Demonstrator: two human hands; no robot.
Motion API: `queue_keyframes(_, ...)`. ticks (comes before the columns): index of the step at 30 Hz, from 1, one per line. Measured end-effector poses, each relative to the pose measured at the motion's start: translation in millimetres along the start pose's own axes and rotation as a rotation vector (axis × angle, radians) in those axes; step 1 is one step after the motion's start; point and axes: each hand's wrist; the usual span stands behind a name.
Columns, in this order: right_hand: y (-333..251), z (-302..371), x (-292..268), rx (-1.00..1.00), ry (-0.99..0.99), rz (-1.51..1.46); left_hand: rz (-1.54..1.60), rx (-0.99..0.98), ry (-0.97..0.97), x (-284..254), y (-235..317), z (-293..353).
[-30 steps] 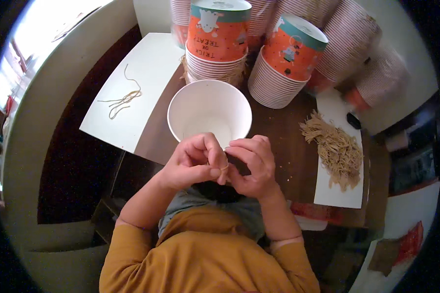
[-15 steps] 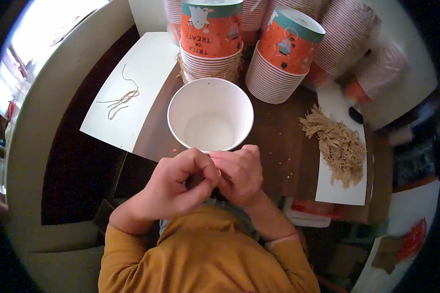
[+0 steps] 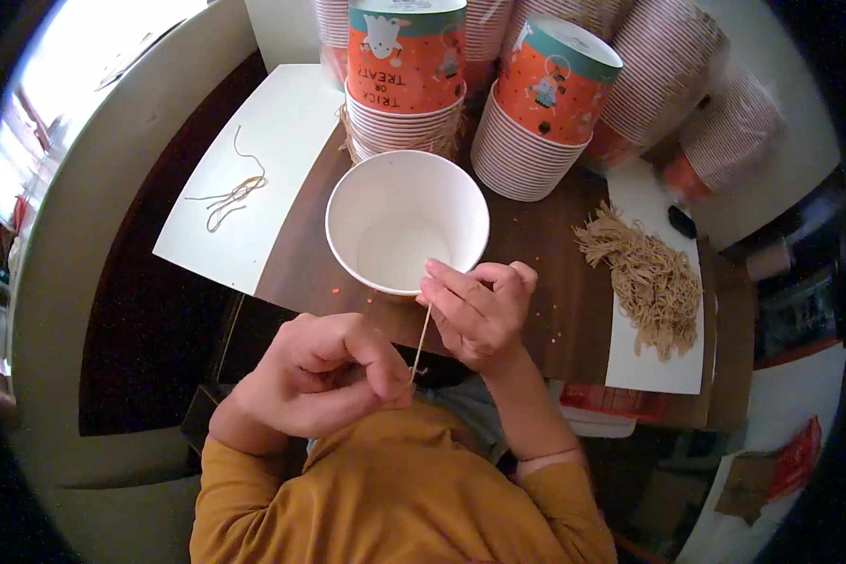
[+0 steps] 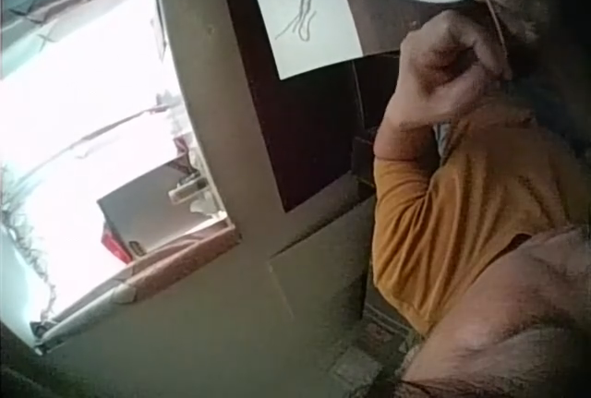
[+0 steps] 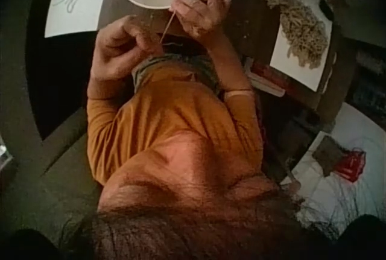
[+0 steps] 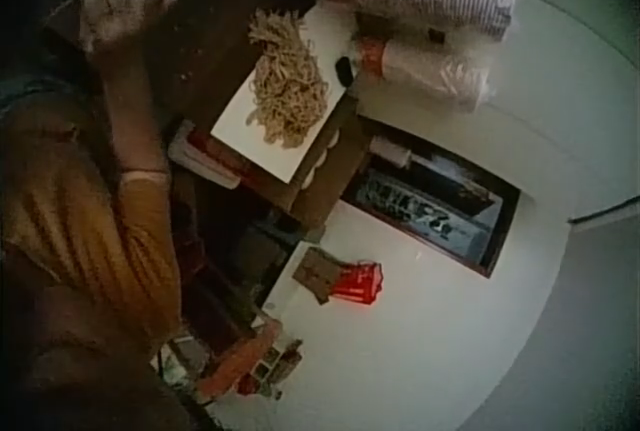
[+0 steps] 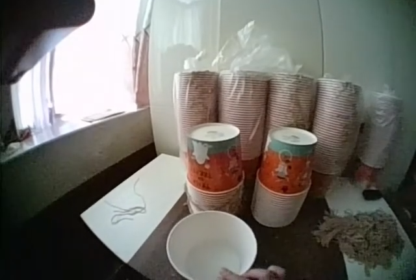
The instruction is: The person is threading precut strings through holes in paper buckets to create carrying handles.
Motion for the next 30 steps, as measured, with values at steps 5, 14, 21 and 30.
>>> queue_keyframes(5,17.3,-9.6,-11.8,-0.051,-0.102,-0.108,-0.026,-0.101,-0.152,-10.4,3.5,-0.6)
queue_keyframes(14,91.1,-15.6,-45.7,0.139,-0.418,-0.612,-0.585,-0.397,0.013,-49.1,27.7,4.6)
queue_keyframes(21,113.9,-46.6,-93.4,-0.074,-0.778,-0.117,-0.826,-0.392,0.022,-55.6,38.6,-17.5)
queue_keyframes(30,44.5,-104.8,-72.8,0.681,-0.968,-0.943,-0.514,-0.389,-0.116,-21.1,40.3,-100.6)
Point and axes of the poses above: each hand's wrist, its own z-axis away from the middle knuckle, its own x-axis out of the palm, y = z × x, and after that the axes turned 10 degrees about z, right-handed
